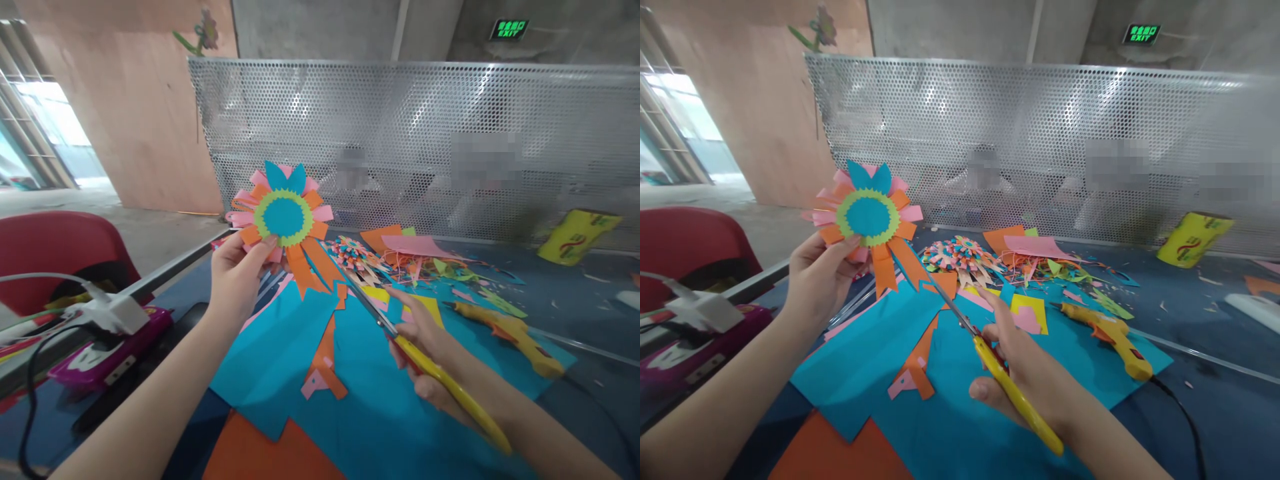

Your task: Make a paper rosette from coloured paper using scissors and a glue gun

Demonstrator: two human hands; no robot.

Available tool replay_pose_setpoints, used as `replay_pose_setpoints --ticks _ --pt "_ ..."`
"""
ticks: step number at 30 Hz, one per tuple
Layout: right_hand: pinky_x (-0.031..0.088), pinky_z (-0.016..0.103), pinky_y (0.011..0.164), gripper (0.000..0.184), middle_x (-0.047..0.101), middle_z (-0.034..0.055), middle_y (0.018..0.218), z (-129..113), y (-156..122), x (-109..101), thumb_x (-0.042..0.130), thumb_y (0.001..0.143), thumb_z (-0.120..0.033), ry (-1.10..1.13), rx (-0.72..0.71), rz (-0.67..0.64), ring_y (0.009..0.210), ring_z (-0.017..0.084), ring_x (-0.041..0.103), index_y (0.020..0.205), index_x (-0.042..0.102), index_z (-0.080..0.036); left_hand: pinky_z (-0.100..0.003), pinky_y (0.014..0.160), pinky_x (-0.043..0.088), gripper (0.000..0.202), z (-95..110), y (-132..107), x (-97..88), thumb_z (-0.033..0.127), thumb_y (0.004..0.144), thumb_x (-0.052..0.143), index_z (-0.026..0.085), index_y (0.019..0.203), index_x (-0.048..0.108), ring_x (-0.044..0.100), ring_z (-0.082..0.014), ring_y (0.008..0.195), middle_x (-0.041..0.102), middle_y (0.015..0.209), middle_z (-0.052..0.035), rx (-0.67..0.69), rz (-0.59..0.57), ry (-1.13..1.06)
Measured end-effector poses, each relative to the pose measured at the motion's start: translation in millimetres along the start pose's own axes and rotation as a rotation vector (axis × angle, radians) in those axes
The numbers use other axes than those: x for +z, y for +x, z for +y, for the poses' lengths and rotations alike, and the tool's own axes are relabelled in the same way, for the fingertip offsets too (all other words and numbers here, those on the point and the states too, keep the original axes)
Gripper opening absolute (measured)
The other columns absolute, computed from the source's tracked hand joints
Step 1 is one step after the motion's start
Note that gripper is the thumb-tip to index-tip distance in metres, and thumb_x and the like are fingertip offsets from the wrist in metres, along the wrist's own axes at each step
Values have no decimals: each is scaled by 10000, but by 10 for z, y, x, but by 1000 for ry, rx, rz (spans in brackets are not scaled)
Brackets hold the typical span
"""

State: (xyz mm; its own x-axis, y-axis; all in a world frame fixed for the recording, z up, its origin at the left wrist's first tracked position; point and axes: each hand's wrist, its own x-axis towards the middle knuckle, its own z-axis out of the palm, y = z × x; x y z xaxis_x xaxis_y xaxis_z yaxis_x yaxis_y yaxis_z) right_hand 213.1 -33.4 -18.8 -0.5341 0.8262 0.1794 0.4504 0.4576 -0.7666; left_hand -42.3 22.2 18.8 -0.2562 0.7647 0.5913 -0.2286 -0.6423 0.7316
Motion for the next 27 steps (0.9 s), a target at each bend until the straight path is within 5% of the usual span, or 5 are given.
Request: replay_pose_setpoints --ticks 27 --pt "400 242 481 915 502 49 855 75 -3 35 456 746 -627 91 13 -4 531 106 405 1394 -43 -218 -211 406 378 115 -4 -5 -1 87 698 604 143 598 594 514 -96 473 552 518 13 19 -20 -47"
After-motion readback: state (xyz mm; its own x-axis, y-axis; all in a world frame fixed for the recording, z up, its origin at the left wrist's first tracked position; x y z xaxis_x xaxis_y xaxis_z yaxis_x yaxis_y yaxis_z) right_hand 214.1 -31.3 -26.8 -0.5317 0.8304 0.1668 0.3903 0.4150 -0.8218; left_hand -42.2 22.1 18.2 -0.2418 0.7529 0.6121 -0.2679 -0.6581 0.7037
